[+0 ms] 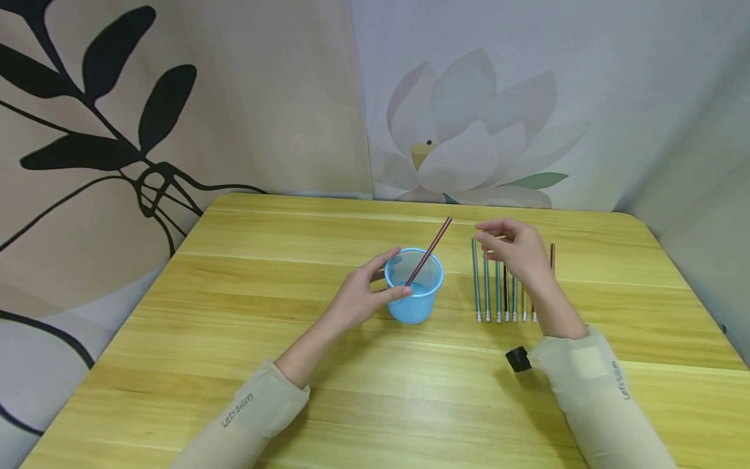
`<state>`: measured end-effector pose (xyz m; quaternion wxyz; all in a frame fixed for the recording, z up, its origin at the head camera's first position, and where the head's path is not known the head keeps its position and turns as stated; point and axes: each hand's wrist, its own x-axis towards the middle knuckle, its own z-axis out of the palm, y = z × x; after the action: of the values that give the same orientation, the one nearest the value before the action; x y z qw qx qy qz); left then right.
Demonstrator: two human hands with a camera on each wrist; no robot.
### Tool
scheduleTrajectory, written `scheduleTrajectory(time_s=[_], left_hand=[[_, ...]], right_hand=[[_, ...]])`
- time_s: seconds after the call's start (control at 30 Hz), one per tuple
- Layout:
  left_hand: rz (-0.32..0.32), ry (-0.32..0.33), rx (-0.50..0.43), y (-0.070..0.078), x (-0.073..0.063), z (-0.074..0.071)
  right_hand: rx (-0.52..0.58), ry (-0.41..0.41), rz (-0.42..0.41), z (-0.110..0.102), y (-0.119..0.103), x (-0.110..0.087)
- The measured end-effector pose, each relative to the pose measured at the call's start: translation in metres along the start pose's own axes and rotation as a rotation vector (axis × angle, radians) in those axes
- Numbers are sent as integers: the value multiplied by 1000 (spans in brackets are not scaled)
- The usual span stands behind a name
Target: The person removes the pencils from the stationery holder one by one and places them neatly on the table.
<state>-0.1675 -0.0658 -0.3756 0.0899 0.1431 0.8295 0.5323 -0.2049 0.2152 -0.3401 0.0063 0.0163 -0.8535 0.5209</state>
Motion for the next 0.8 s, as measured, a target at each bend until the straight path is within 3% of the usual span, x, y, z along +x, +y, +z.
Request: scheduleTrajectory(time_s=[0.8], left_hand=[[-3,-4,-8,2,-1,0]], right_hand=[[94,-49,-54,43,-19,-1]])
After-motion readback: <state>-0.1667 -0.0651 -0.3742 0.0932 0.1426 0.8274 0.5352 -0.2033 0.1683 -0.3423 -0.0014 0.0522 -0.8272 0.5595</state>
